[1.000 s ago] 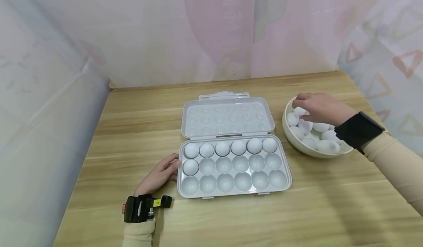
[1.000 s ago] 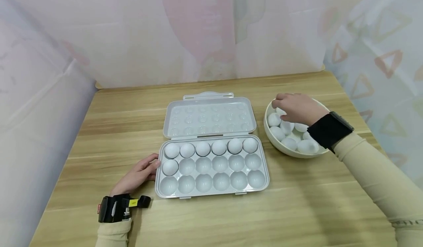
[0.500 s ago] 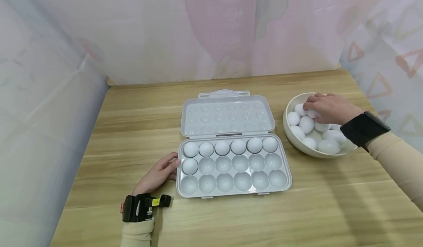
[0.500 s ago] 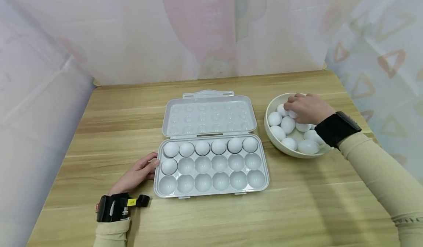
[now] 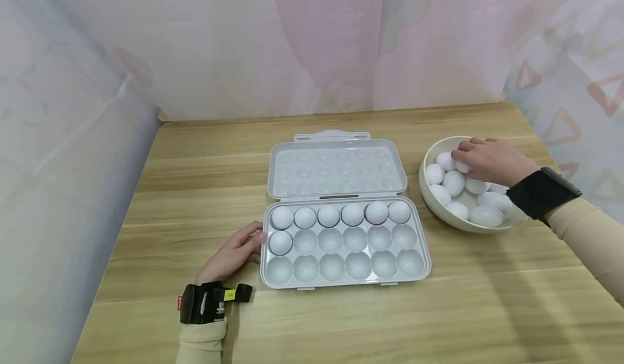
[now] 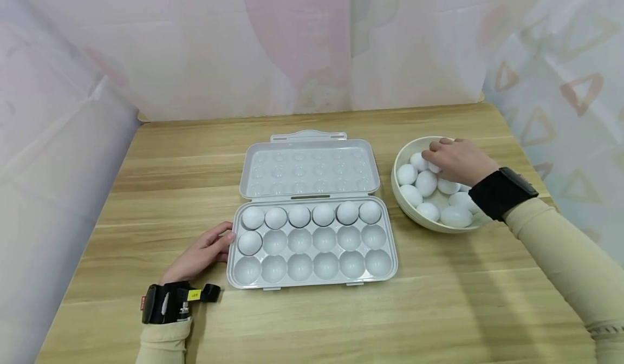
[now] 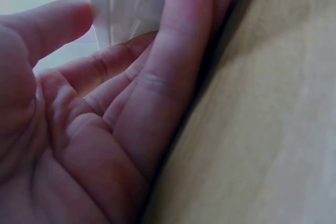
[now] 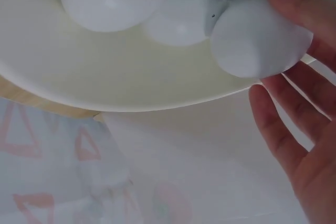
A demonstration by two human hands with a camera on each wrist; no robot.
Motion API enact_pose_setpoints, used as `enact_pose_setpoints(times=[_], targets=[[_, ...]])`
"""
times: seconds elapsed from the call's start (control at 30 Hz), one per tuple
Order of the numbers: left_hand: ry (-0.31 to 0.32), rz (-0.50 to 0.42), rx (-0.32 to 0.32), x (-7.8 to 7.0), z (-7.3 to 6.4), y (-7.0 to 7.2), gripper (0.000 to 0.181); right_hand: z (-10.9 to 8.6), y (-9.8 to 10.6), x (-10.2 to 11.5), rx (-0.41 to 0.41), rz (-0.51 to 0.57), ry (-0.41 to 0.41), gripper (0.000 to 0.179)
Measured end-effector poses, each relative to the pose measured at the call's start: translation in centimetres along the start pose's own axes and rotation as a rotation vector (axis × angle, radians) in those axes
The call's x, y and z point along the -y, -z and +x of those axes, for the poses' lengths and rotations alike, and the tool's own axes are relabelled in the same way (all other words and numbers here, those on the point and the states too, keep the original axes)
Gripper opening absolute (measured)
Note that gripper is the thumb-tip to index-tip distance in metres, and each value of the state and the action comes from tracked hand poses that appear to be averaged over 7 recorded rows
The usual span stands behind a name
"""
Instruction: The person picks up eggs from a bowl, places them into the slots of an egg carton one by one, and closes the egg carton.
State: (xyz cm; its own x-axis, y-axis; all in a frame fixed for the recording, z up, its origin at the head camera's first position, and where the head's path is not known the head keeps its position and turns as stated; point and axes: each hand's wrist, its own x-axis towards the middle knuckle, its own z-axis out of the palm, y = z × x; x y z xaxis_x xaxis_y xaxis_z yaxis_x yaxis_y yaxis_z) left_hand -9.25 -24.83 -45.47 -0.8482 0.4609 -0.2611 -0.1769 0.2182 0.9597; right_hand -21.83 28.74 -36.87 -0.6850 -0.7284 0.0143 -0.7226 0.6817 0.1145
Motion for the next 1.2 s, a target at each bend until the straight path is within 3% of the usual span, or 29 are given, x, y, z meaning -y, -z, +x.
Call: enact_pose_setpoints(times=[0.57,1.2], targets=[[0.011,0.046,-0.029,-0.3,0.4,-0.4,0.032,-1.8,2.3,1.0,-0.148,-0.061,-0.005,0.036],[0.003,0.108,-0.059,0.0,1.1,-0.6,0.033,-0.4,5.0,3.8,-0.305,-0.124,-0.031,0.039]])
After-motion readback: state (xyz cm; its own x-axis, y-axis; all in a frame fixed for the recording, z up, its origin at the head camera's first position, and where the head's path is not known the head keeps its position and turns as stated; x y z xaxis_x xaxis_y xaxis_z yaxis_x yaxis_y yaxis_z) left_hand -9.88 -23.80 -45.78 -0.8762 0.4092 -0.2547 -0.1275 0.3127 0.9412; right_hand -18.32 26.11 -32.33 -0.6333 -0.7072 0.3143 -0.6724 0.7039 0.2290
